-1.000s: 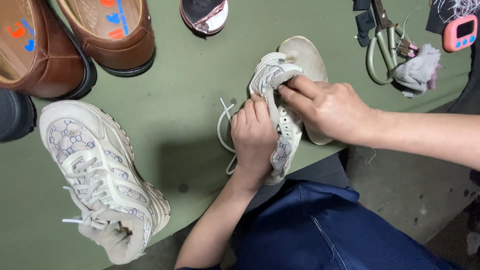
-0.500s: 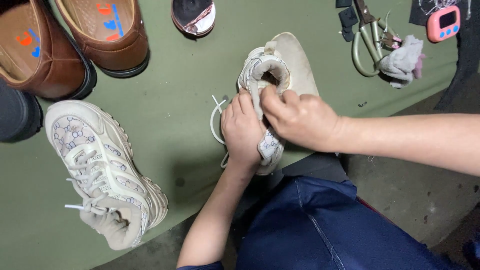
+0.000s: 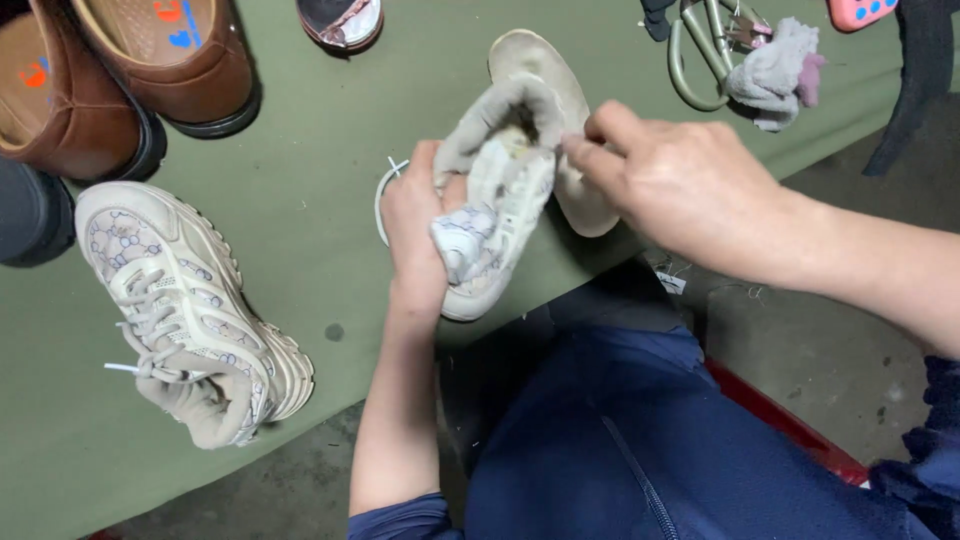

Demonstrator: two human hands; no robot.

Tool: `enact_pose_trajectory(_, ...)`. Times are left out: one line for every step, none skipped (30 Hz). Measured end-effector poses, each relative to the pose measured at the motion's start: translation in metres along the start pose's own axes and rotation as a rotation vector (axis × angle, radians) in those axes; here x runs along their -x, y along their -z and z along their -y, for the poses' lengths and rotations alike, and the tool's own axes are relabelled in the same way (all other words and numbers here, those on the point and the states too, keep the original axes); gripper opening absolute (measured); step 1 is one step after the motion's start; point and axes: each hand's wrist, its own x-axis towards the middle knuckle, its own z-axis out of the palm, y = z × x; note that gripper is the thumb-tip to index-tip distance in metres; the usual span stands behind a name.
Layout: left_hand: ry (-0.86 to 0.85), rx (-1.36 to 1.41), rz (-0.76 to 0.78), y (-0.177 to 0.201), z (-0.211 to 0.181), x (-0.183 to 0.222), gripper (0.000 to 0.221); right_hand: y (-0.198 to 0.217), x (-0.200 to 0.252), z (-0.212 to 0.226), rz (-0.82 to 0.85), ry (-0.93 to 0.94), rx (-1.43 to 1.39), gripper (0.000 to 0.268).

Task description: Cleaning and repairing the interior of a white sneaker using a cloth and a hand tool.

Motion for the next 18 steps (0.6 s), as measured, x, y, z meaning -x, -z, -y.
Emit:
enact_pose_trajectory(-0.041,-0.030,-0.037,0.000,0.006,-0.005,0.019,0.006,0.005,-0.008,0.020,0.013,-0.059,0.039)
enact_pose_trajectory(-0.050,-0.028,-0.030,0.010,-0.003,-0.003,0.019,0.007,0.007,-0.008,0.023,0.002,-0.055,0.039)
enact_pose_trajectory(0.008,0.085,0.026,0.021,-0.012,0.000,0.022,0.009,0.009,-0.009,-0.027,0.006,-0.093,0.032)
enact_pose_trajectory(0.066,0.194,0.076,0.034,-0.020,0.000,0.026,0.010,0.008,-0.010,-0.084,0.014,-0.129,0.026)
enact_pose_trajectory(0.057,0.194,0.076,0.033,-0.024,0.001,0.026,0.009,0.009,-0.010,-0.088,0.009,-0.123,0.026)
enact_pose_trajectory(0.102,0.201,0.080,0.034,-0.026,0.004,0.017,0.007,0.008,-0.008,-0.058,-0.001,-0.141,0.028)
enact_pose_trajectory(0.148,0.208,0.084,0.034,-0.028,0.006,0.009,0.004,0.007,-0.006,-0.029,-0.010,-0.158,0.031)
enact_pose_trajectory(0.152,0.204,0.084,0.031,-0.030,0.011,0.009,0.000,0.009,-0.005,-0.029,-0.008,-0.163,0.031)
enact_pose_trajectory(0.063,0.145,0.058,0.028,-0.032,0.015,0.014,-0.004,0.010,-0.004,0.041,-0.009,-0.139,0.027)
enact_pose_trajectory(-0.027,0.088,0.031,0.025,-0.034,0.018,0.026,-0.008,0.010,-0.004,0.110,-0.010,-0.111,0.025)
enact_pose_trajectory(-0.025,0.086,0.028,0.023,-0.036,0.024,0.026,-0.010,0.011,-0.002,0.108,-0.008,-0.113,0.025)
enact_pose_trajectory(-0.058,0.092,-0.031,0.020,-0.038,0.030,0.027,-0.011,0.012,-0.001,0.119,-0.019,-0.124,0.035)
enact_pose_trajectory(-0.091,0.098,-0.091,0.017,-0.040,0.035,0.029,-0.013,0.013,0.000,0.129,-0.031,-0.135,0.045)
enact_pose_trajectory(-0.089,0.100,-0.092,0.013,-0.046,0.044,0.029,-0.016,0.016,0.004,0.131,-0.029,-0.133,0.045)
enact_pose_trajectory(-0.205,0.062,-0.204,0.008,-0.052,0.053,0.032,-0.019,0.019,0.008,0.050,-0.042,-0.196,0.036)
enact_pose_trajectory(-0.322,0.022,-0.317,0.005,-0.057,0.061,0.040,-0.022,0.020,0.013,-0.033,-0.053,-0.259,0.029)
enact_pose_trajectory(-0.320,0.022,-0.321,0.004,-0.058,0.064,0.040,-0.022,0.026,0.014,-0.034,-0.048,-0.257,0.029)
enact_pose_trajectory(-0.380,-0.058,-0.377,0.002,-0.060,0.070,0.050,-0.023,0.032,0.015,-0.109,-0.057,-0.255,0.029)
